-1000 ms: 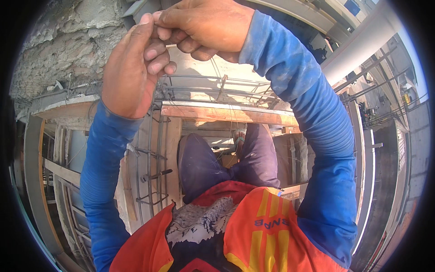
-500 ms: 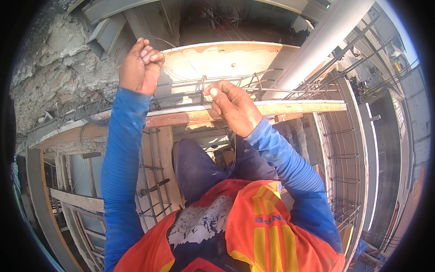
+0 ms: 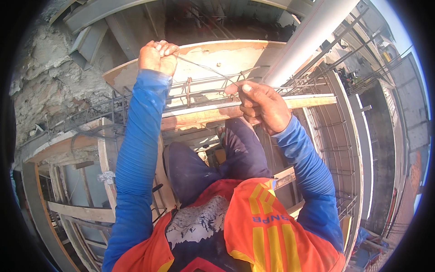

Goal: The person is assembling a rebar framework on a construction site. They use a hammer to adjust wooden supports and then use pliers to tie wire around the rebar intersections, securing the structure.

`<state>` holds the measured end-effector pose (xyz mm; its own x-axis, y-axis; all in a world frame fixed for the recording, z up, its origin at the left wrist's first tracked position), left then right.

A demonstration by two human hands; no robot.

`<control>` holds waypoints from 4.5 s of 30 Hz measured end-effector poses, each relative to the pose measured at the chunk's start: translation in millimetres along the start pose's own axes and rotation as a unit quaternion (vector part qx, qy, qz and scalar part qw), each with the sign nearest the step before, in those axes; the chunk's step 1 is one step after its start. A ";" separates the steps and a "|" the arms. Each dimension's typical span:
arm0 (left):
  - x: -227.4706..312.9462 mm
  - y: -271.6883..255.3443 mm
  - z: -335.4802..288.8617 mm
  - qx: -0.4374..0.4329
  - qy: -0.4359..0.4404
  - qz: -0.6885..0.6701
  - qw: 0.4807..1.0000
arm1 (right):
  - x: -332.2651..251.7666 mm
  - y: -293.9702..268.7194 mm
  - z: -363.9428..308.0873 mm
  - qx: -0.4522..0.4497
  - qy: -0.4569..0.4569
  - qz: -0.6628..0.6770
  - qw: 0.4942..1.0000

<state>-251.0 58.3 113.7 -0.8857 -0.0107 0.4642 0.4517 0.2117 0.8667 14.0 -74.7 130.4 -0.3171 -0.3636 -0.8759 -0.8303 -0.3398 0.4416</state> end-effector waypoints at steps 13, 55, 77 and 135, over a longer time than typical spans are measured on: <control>-52.1 46.3 -14.1 0.005 0.074 0.114 0.991 | -17.7 1.9 17.7 0.022 0.022 -0.283 0.959; -233.4 91.4 197.8 -0.450 0.006 0.761 0.467 | -190.8 -107.6 125.6 -0.016 -0.178 -0.964 0.195; -225.0 12.3 -50.2 -0.440 0.244 0.829 0.245 | -85.2 -147.4 25.4 0.189 -0.092 -0.567 0.796; -261.8 1.6 -38.8 -0.325 0.301 0.858 0.259 | 96.0 -193.2 1.6 0.347 -0.171 -0.543 0.746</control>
<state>-14.2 23.5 0.7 0.7684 -0.6385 0.0432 0.2209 0.2013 -0.9543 143.3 -42.5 -39.3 0.7147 0.0814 -0.6947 -0.6822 0.3002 -0.6667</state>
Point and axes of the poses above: each hand's wrist, its own z-axis towards the middle knuckle, its own y-axis out of the palm, x = y × z, the point moved 2 cm from there along z, towards the middle knuckle, and after that the axes turned 12 degrees about z, right-handed, at the moved point
